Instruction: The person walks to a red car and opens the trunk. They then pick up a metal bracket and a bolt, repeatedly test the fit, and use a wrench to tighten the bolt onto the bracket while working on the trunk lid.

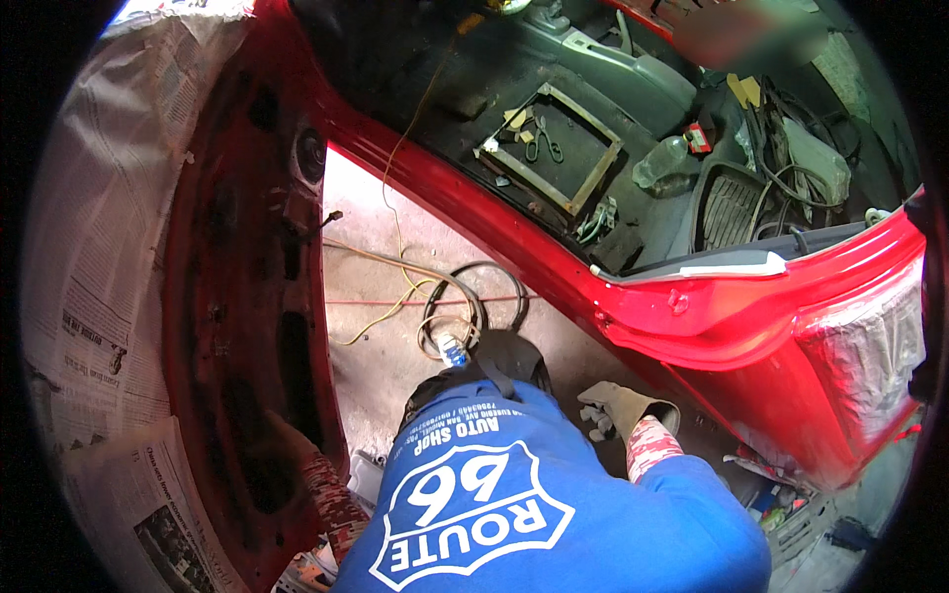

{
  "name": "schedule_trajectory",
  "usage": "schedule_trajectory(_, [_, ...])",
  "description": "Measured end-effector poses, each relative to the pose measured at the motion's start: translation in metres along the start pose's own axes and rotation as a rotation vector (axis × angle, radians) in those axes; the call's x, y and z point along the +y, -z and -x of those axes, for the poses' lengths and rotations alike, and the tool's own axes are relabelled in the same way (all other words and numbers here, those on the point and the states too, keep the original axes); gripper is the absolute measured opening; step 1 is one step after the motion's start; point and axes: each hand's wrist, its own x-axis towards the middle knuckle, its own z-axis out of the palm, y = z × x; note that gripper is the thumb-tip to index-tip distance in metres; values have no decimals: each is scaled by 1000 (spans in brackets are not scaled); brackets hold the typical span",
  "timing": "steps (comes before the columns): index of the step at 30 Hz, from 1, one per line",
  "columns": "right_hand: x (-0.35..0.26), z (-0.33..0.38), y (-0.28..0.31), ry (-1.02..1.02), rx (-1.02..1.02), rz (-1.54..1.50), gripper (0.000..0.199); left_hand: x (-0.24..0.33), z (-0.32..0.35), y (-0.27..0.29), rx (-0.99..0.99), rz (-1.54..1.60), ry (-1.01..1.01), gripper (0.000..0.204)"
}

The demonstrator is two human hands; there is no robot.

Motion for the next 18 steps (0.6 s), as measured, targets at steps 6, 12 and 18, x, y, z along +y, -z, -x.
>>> schedule_trajectory(6, [-21,-4,-12,-13,-13,-18,22,17,8,-2,102,-168,-132,102])
schedule_trajectory(12, [-66,-43,27,41,24,25,23,34,12,-8,140,-254,-196,115])
schedule_trajectory(18, [-101,-76,71,56,27,80,24,42,17,-8,188,-357,-193,109])
